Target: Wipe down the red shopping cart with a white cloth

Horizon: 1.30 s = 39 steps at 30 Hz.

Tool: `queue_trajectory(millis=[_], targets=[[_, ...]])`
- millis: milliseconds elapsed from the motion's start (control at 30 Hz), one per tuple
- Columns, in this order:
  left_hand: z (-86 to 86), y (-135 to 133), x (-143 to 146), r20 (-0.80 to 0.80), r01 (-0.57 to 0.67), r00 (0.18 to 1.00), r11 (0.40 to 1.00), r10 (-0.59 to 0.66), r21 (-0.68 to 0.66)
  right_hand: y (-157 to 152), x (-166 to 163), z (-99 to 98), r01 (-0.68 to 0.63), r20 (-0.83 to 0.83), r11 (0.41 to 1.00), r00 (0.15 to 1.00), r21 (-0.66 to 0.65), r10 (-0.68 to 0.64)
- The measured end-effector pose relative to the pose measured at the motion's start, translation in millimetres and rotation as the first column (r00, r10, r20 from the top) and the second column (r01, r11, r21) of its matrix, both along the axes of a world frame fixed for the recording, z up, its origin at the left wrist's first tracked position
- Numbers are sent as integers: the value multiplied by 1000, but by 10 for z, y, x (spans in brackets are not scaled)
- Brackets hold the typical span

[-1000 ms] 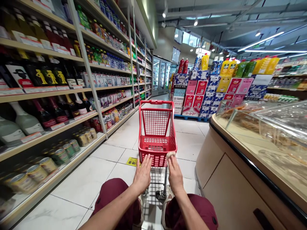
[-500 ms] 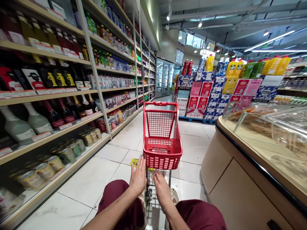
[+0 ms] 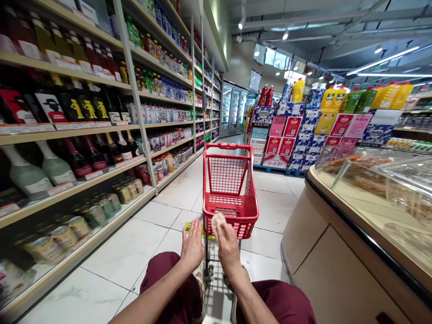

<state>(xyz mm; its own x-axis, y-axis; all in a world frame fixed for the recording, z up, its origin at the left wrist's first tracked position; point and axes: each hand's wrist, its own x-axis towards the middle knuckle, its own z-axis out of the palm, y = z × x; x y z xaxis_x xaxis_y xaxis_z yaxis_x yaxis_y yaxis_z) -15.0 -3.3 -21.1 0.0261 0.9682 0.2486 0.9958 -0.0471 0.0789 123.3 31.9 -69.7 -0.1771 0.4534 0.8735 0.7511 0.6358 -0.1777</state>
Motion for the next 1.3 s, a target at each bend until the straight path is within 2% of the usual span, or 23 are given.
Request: queue_trajectory(millis=[100, 233, 400, 467, 567, 633, 733, 800, 967, 1033, 1167, 1233, 1300], targets=[[42, -6, 106, -6, 57, 998, 998, -57, -12, 19, 126, 30, 82, 61, 997, 995, 1, -82], [94, -15, 220, -20, 159, 987, 986, -160, -52, -55, 255, -124, 88, 170, 994, 982, -57, -77], [162, -3, 347, -28, 176, 984, 983, -177, -51, -13, 464, -44, 172, -5, 985, 985, -21, -172], [174, -3, 415, -31, 205, 978, 977, -207, -56, 7, 508, -36, 177, 30, 983, 984, -46, -176], [174, -1, 486, -32, 263, 963, 962, -266, -73, -28, 563, -96, 127, 126, 989, 985, -81, -116], [176, 6, 509, -26, 277, 960, 957, -280, -84, -51, 642, -98, 123, 106, 990, 988, -64, -116], [200, 11, 550, -28, 276, 960, 957, -279, -92, -14, 809, -28, 226, -31, 973, 973, -36, -228], [224, 3, 593, -27, 290, 955, 951, -294, -104, 29, 889, -33, 286, -65, 956, 955, -62, -290], [254, -12, 657, -16, 342, 938, 930, -347, -138, -15, 923, -265, 203, 91, 966, 977, -160, -191], [261, 2, 651, -10, 336, 940, 932, -340, -138, -34, 949, -235, 207, 33, 966, 978, -155, -205], [297, 23, 673, 11, 316, 948, 939, -317, -138, 52, 1008, -5, 259, -146, 957, 950, -133, -277], [314, 13, 702, 13, 346, 938, 929, -347, -131, 86, 991, -14, 233, -132, 953, 956, -195, -261], [320, -3, 718, 1, 379, 924, 917, -382, -127, 69, 961, -127, 182, -56, 932, 976, -314, -209]])
